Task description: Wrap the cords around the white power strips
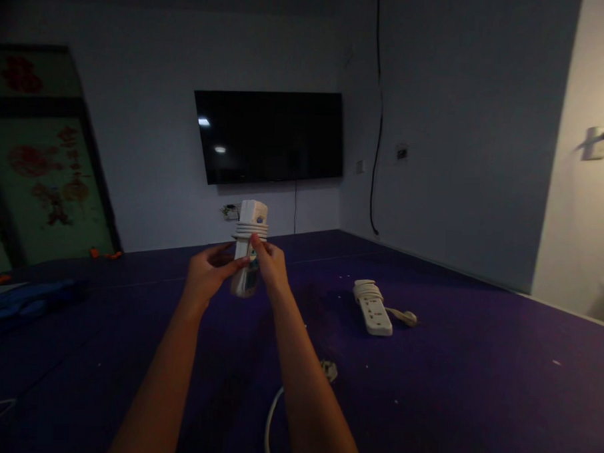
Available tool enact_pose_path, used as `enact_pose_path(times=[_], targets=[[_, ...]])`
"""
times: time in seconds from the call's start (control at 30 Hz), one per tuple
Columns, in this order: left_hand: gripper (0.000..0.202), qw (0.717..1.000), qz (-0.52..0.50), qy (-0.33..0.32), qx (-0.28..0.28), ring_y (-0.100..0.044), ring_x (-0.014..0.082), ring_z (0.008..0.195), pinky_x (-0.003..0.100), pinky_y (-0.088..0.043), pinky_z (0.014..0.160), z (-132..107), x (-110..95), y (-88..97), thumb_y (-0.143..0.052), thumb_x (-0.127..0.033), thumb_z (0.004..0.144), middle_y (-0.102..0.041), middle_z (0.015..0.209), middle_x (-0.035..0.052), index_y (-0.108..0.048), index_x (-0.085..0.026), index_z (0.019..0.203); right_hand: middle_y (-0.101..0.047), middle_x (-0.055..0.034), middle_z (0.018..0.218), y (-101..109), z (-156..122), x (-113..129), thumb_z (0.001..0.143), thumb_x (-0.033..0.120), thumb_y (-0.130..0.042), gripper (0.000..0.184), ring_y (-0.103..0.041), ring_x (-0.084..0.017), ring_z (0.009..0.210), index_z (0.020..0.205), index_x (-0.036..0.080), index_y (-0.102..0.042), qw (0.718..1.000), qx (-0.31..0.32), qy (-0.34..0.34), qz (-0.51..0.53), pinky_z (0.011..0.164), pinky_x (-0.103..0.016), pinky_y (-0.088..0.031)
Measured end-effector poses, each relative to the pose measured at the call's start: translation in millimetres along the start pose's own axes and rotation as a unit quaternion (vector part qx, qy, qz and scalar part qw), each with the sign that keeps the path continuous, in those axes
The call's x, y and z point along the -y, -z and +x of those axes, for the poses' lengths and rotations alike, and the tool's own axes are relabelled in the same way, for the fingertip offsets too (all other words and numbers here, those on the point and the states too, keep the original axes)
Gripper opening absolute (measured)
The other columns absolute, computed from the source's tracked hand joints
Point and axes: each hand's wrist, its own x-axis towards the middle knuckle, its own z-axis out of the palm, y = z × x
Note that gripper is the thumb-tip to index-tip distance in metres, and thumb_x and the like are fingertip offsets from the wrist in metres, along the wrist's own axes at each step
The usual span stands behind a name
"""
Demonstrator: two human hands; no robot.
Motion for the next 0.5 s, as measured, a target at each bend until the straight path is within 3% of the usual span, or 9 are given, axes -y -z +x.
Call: enact_pose_path(times=[0.13,0.23,0.33,0.5], targets=[[0.049,0.997,0.035,-0.068,0.000,-0.067,0.0224,0.081,0.034,-0.051,0.075,-0.6,2.0,-3.3,-0.076,-0.028,0.063,-0.072,0.091,0.0107,-0.067,-0.012,0.108,-0.058,-0.0010,0.061,-4.8,-1.4,0.6,0.060,0.068,-0.064,0.055,-0.050,-0.013,0.058,0.068,0.014,-0.061,0.998,-0.055,0.014,-0.031,0.054,-0.023,-0.038],[0.037,0.983,0.134,-0.127,0.001,-0.066,0.0258,0.089,0.040,-0.048,0.083,-6.1,-0.5,-7.5,-0.061,-0.023,0.077,-0.072,0.095,0.0122,-0.066,-0.016,0.112,-0.063,-0.0040,0.069,-11.6,-4.7,0.3,0.062,0.066,-0.064,0.054,-0.054,-0.015,0.064,0.075,0.013,-0.064,0.994,-0.088,0.027,-0.066,0.058,-0.025,-0.041],[0.044,0.960,0.214,-0.183,-0.003,-0.060,0.0290,0.106,0.044,-0.043,0.093,-10.4,-1.2,-13.0,-0.053,-0.019,0.080,-0.067,0.111,0.0155,-0.058,-0.017,0.124,-0.066,-0.0059,0.072,-16.7,-7.4,1.0,0.065,0.065,-0.063,0.053,-0.057,-0.017,0.067,0.079,0.013,-0.066,0.987,-0.116,0.041,-0.100,0.060,-0.026,-0.042],[0.077,0.947,0.221,-0.235,-0.007,-0.044,0.0337,0.125,0.049,-0.033,0.104,-12.4,1.6,-19.7,-0.069,-0.024,0.067,-0.049,0.135,0.0193,-0.039,-0.018,0.138,-0.070,-0.0089,0.078,-20.7,-9.6,6.5,0.071,0.062,-0.060,0.051,-0.062,-0.020,0.073,0.084,0.013,-0.068,0.989,-0.091,0.072,-0.092,0.063,-0.027,-0.045]])
